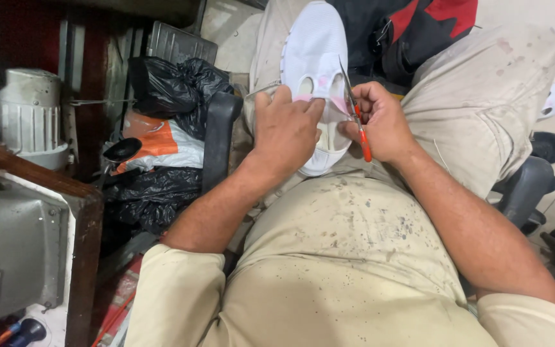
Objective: Trimming excess material from shoe soles and uppers using scissors in a repair shop
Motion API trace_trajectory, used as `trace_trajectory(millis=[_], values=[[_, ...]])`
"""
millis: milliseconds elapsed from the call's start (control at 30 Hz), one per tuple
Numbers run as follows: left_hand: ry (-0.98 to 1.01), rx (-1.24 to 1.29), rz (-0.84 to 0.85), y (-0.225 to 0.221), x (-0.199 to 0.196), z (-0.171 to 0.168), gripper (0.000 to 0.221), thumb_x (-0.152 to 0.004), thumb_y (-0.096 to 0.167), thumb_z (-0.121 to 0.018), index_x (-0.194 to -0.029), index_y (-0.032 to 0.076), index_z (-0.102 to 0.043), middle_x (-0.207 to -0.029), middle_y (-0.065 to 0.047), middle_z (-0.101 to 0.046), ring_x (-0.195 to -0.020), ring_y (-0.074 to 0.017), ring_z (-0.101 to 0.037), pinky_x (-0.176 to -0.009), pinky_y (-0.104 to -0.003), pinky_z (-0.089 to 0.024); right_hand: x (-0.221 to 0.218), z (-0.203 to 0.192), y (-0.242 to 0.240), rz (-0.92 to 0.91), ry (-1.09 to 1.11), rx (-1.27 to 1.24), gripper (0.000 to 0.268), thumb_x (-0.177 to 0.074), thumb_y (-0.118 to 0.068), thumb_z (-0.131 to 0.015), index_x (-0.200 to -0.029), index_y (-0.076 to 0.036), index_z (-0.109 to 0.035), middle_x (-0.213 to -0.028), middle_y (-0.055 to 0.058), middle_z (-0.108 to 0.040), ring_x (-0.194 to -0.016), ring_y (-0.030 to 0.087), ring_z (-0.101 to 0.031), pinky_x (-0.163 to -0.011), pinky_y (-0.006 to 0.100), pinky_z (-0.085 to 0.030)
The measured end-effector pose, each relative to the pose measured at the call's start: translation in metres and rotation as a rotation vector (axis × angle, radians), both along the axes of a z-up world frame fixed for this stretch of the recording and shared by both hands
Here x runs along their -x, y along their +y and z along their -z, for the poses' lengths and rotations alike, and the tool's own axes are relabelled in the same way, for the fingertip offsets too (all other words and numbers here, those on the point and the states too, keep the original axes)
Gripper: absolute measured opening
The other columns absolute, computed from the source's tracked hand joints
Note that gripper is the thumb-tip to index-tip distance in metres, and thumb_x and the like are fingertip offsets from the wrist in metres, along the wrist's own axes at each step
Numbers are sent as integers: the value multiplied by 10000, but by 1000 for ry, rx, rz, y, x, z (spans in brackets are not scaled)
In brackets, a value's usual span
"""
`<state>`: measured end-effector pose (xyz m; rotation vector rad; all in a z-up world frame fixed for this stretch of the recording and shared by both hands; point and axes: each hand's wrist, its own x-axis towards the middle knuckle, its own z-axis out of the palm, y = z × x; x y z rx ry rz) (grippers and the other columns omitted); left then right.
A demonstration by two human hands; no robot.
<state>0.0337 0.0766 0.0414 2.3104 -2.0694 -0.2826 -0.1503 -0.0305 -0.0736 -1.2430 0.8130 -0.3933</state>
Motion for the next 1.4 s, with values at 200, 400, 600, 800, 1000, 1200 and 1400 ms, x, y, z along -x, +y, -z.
trace_trajectory(millis=[200,400,600,800,1000,1200,1400], values=[[76,-128,45,-13,-5,2,283,-844,340,-727,-1081,187,-742,-841,-49,-734,-861,-272,-532,-769,-464,-297,0,0,-1,-17,9,-5,582,-743,51,-846,-1248,-37,-570,-847,48,-639,-751,77,-649,-659,224,-553],[229,-42,71,-7,-14,25,168,-890,267,-682,-1015,159,-649,-823,-84,-727,-875,-332,-549,-761,-477,-345,-2,-3,-2,-16,17,-6,589,-734,55,-833,-1252,-36,-568,-835,48,-641,-724,77,-658,-627,217,-551],[165,17,186,-9,-13,12,240,-920,237,-639,-1150,264,-701,-771,-29,-716,-818,-287,-539,-744,-473,-363,-2,-6,4,22,2,-27,591,-738,47,-850,-1252,-40,-573,-852,62,-660,-763,88,-665,-682,230,-568],[103,137,132,-12,-13,50,119,-860,276,-662,-799,215,-745,-646,-18,-648,-750,-265,-523,-679,-454,-366,-1,-2,7,15,15,43,582,-730,71,-820,-1251,-23,-576,-859,78,-662,-783,114,-678,-678,256,-575],[77,187,112,-10,-8,61,121,-855,265,-638,-799,165,-679,-663,-55,-625,-766,-285,-554,-660,-454,-395,3,-3,9,15,12,31,588,-750,53,-853,-1259,-48,-577,-834,60,-640,-752,106,-688,-671,245,-579],[286,36,137,-5,-22,53,151,-864,268,-629,-822,148,-710,-671,-81,-637,-748,-332,-573,-621,-453,-448,29,-95,-2,-195,274,702,538,-851,-376,-900,-1231,-89,-651,-900,100,-722,-850,314,-733,-678,455,-562],[473,-105,65,-9,-30,45,120,-875,309,-669,-827,207,-709,-694,-103,-538,-783,-363,-580,-646,-437,-495,46,-132,8,-533,876,1389,400,-712,-482,-843,-974,-233,-673,-851,-5,-588,-905,232,-686,-653,413,-585]])
